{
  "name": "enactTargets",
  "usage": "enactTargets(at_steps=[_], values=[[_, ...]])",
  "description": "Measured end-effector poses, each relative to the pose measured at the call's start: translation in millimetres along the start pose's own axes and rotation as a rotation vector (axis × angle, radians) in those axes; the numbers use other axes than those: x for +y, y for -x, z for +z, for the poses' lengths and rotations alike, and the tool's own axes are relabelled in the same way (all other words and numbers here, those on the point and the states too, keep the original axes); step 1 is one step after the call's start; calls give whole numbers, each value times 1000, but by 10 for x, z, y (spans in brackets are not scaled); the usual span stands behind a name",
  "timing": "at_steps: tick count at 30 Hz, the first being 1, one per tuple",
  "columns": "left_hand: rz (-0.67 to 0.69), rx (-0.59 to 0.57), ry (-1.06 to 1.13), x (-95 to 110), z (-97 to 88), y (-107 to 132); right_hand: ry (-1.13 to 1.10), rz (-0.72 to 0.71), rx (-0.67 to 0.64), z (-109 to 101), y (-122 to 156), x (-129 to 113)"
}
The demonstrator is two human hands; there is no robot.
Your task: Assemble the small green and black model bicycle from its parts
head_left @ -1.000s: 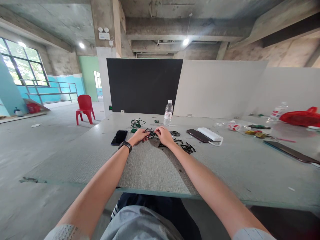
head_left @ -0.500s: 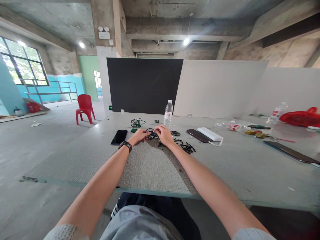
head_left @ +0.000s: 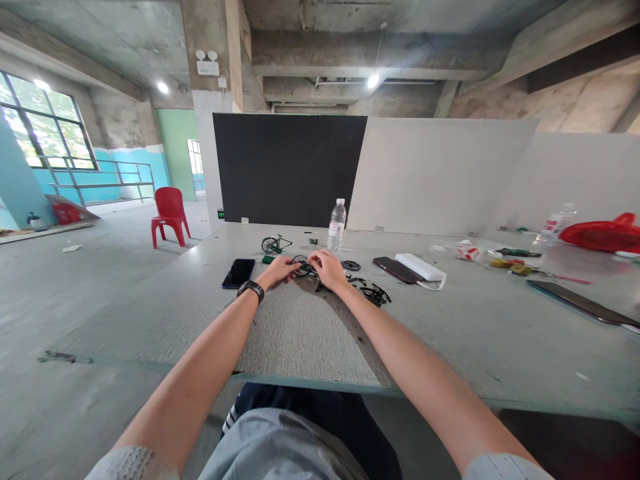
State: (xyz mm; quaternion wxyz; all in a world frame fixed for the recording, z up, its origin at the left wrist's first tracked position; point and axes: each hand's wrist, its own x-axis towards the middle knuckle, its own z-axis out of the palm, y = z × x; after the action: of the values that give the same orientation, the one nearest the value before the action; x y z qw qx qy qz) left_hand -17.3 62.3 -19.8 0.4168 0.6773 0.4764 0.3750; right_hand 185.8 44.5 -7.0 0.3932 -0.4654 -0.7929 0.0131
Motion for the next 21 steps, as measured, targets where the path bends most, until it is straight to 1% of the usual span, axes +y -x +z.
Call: enactTargets(at_steps=[10,21], values=[[5,8,0,-1,9,-5,53,37,-50,21,-30,64],[-16,14,16,8,6,9,45,10,-71,28,-18,63]])
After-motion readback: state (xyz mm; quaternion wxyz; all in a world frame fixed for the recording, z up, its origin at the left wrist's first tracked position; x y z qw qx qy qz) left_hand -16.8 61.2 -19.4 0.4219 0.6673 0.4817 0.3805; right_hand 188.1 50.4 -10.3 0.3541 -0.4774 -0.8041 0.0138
